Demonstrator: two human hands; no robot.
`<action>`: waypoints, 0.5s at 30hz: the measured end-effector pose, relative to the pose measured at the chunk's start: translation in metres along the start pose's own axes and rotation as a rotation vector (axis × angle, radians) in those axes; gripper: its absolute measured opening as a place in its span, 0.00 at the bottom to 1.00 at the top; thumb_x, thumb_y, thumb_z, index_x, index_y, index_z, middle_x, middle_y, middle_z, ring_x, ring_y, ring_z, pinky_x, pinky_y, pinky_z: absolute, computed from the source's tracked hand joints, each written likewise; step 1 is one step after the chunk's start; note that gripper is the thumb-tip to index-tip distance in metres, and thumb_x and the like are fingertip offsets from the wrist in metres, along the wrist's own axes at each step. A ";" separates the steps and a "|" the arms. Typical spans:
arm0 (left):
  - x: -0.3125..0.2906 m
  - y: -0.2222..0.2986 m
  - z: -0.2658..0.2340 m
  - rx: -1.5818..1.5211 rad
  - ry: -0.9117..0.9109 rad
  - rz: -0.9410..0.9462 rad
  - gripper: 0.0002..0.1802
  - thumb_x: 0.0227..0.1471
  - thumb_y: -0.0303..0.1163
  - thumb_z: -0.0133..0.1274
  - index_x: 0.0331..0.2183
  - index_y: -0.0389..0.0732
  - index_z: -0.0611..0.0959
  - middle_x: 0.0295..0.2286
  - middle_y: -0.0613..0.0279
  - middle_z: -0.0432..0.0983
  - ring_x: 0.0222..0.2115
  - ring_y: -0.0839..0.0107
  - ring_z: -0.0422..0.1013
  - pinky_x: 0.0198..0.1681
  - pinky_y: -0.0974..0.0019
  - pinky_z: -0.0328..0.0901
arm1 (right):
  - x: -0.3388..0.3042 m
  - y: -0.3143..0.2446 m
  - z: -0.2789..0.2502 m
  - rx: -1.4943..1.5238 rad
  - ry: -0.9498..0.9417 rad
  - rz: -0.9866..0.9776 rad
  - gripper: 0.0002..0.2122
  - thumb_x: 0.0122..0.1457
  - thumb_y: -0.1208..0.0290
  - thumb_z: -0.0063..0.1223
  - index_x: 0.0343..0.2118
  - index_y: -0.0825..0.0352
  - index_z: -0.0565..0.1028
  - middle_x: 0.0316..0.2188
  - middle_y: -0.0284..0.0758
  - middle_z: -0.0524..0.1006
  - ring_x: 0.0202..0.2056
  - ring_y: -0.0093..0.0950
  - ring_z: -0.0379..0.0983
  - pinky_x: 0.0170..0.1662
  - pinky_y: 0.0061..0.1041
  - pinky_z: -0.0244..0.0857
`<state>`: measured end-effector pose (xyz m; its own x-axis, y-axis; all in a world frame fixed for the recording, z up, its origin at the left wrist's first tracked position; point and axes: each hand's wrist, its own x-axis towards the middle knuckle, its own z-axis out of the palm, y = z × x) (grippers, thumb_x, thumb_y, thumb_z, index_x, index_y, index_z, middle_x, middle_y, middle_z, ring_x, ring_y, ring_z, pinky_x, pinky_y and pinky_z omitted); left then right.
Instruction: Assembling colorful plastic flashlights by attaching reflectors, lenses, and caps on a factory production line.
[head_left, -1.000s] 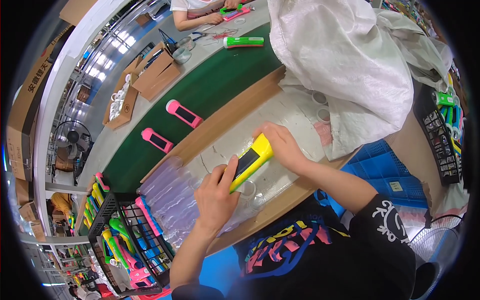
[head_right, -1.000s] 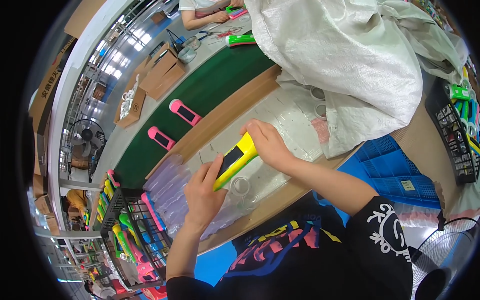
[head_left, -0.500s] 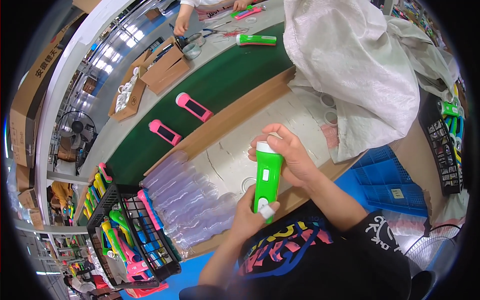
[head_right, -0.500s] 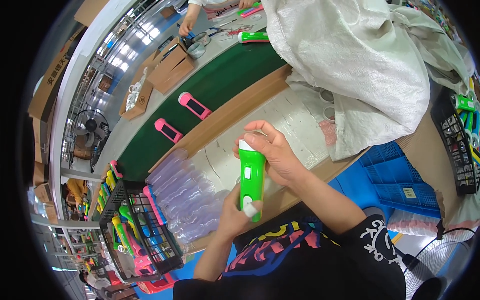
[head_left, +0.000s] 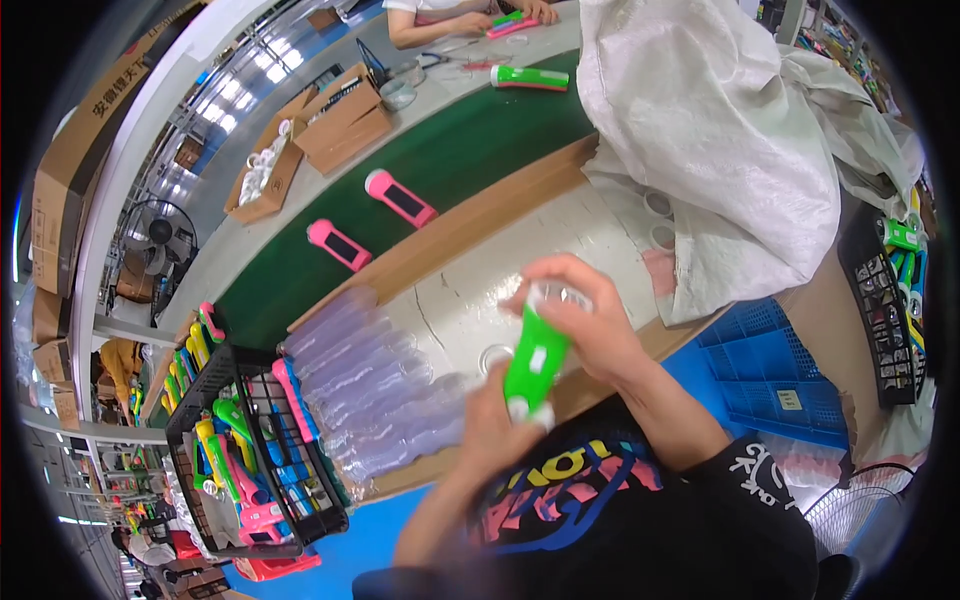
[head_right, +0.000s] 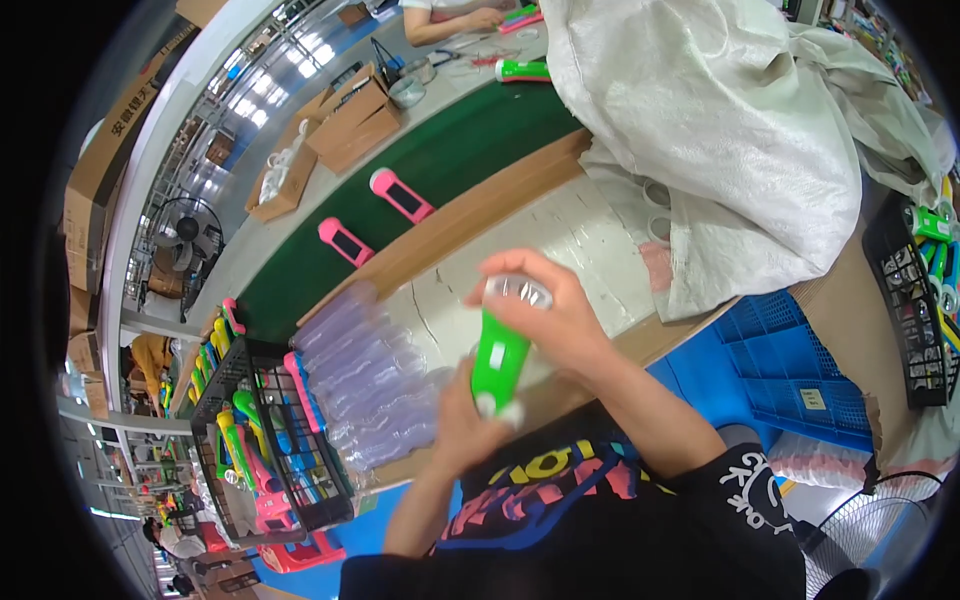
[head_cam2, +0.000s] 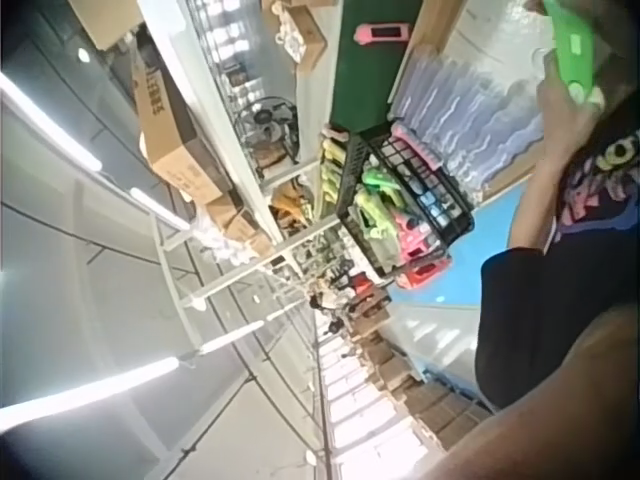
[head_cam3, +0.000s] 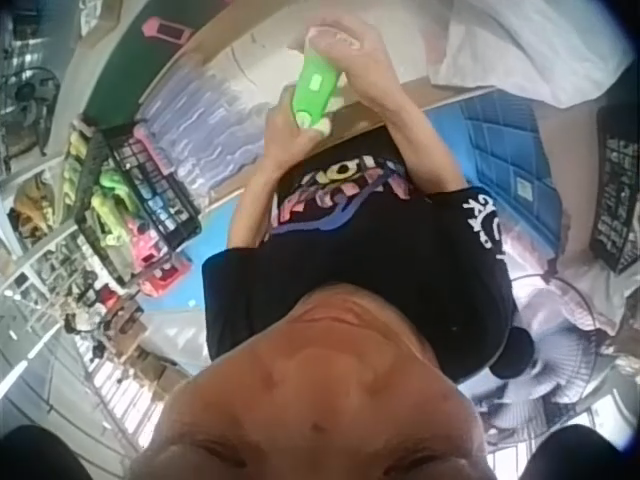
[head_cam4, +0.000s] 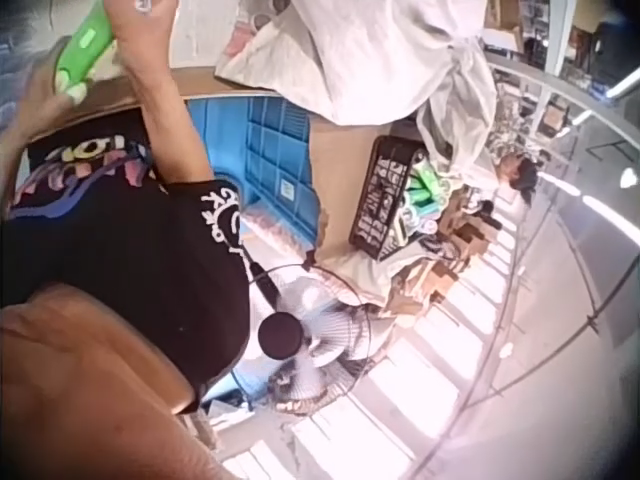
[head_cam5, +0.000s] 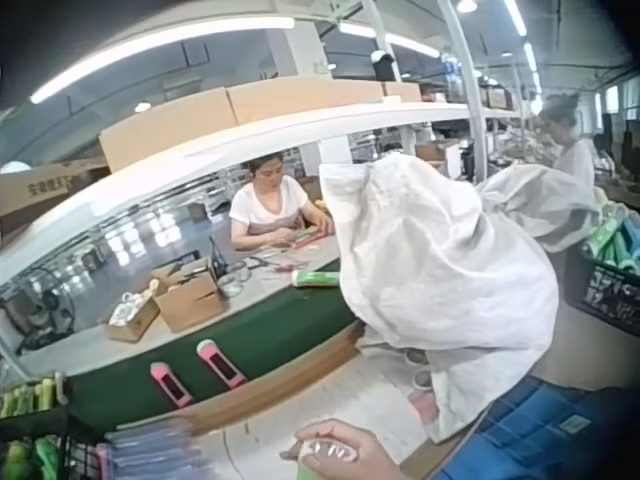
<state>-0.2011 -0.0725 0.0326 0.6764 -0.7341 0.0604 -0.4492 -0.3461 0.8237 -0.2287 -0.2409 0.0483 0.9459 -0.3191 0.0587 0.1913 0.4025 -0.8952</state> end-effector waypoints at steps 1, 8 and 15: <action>0.011 -0.013 0.003 0.199 0.002 -0.045 0.32 0.34 0.29 0.60 0.44 0.36 0.67 0.30 0.49 0.74 0.30 0.50 0.72 0.28 0.58 0.67 | -0.003 0.006 -0.001 0.023 0.139 0.033 0.13 0.55 0.71 0.49 0.43 0.69 0.68 0.34 0.38 0.73 0.38 0.28 0.72 0.46 0.28 0.65; 0.013 -0.029 -0.015 0.226 -0.015 -0.058 0.33 0.31 0.31 0.62 0.44 0.37 0.70 0.36 0.50 0.73 0.37 0.54 0.71 0.32 0.62 0.67 | 0.001 0.013 -0.013 -0.094 0.088 0.083 0.19 0.58 0.61 0.47 0.46 0.70 0.68 0.39 0.37 0.72 0.44 0.26 0.67 0.48 0.26 0.61; 0.008 0.014 -0.062 -0.084 -0.468 -0.003 0.31 0.33 0.32 0.61 0.43 0.36 0.71 0.31 0.50 0.75 0.29 0.54 0.73 0.32 0.62 0.67 | -0.011 -0.029 -0.006 -0.612 -0.377 -0.388 0.13 0.57 0.69 0.38 0.33 0.73 0.73 0.33 0.42 0.75 0.36 0.35 0.72 0.44 0.30 0.63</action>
<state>-0.1657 -0.0475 0.0798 0.3328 -0.9244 -0.1866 -0.3856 -0.3139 0.8676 -0.2466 -0.2544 0.0712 0.8874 0.0143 0.4607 0.4491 -0.2522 -0.8572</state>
